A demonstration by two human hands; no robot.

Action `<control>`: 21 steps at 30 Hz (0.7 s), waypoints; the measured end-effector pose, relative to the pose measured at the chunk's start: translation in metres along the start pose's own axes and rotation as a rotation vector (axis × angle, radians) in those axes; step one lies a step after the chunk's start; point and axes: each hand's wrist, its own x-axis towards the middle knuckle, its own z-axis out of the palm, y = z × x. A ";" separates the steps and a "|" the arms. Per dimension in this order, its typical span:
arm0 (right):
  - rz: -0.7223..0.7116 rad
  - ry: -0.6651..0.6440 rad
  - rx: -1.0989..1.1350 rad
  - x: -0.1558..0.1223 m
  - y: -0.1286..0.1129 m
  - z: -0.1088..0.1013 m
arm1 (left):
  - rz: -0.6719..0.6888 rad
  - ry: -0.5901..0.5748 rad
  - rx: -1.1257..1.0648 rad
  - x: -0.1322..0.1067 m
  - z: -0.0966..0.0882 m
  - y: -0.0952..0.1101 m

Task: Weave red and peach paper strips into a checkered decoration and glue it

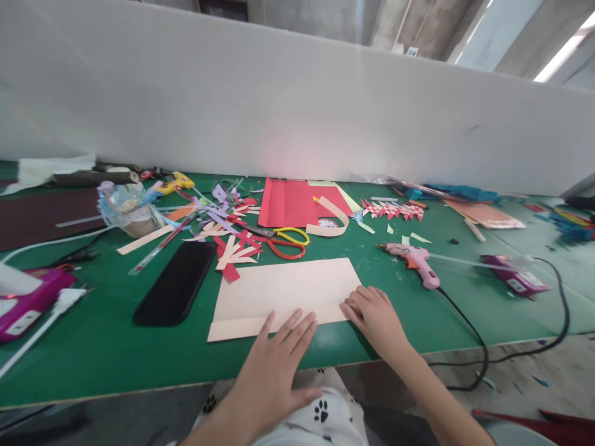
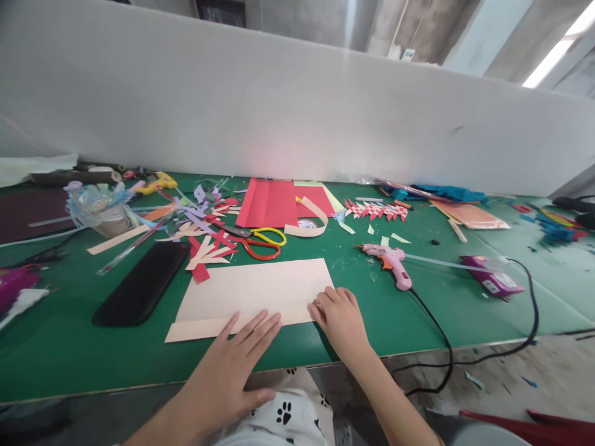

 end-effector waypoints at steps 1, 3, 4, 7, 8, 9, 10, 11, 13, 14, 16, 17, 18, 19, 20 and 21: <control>0.002 0.014 -0.028 0.000 -0.001 -0.001 | -0.013 -0.014 -0.027 -0.001 0.000 -0.001; 0.013 0.032 -0.081 0.001 -0.003 -0.004 | -0.037 -0.028 -0.058 -0.006 -0.002 -0.006; 0.022 0.037 -0.102 0.002 -0.004 -0.005 | -0.049 -0.028 -0.065 -0.009 -0.002 -0.009; 0.075 0.068 -0.168 0.002 -0.013 -0.009 | -0.060 -0.020 -0.067 -0.018 -0.004 -0.015; 0.085 0.089 -0.187 0.001 -0.018 -0.009 | -0.057 -0.015 -0.068 -0.019 -0.005 -0.016; 0.075 0.109 -0.193 0.000 -0.024 -0.010 | -0.055 -0.011 -0.068 -0.020 -0.005 -0.017; 0.041 0.121 -0.183 -0.003 -0.031 -0.011 | -0.053 -0.008 -0.069 -0.020 -0.004 -0.017; -0.027 0.109 -0.155 -0.006 -0.039 -0.013 | -0.055 -0.002 -0.067 -0.020 -0.004 -0.018; -0.207 0.016 -0.059 -0.014 -0.054 -0.015 | -0.052 0.015 -0.063 -0.020 -0.002 -0.017; -0.284 -0.056 -0.021 -0.018 -0.059 -0.016 | -0.045 0.025 -0.061 -0.020 -0.001 -0.017; -0.353 -0.163 0.025 -0.024 -0.065 -0.018 | -0.033 0.046 -0.060 -0.019 0.001 -0.017; -0.357 -0.197 0.033 -0.026 -0.064 -0.019 | -0.031 0.054 -0.059 -0.019 0.001 -0.017; -0.349 -0.217 0.037 -0.028 -0.062 -0.019 | -0.031 0.058 -0.058 -0.018 0.000 -0.017; -0.340 -0.231 0.039 -0.030 -0.058 -0.019 | -0.031 0.059 -0.056 -0.018 0.000 -0.017; -0.328 -0.244 0.039 -0.032 -0.053 -0.020 | -0.028 0.059 -0.052 -0.018 -0.001 -0.017; -0.317 -0.254 0.037 -0.033 -0.048 -0.020 | -0.022 0.057 -0.047 -0.018 -0.002 -0.018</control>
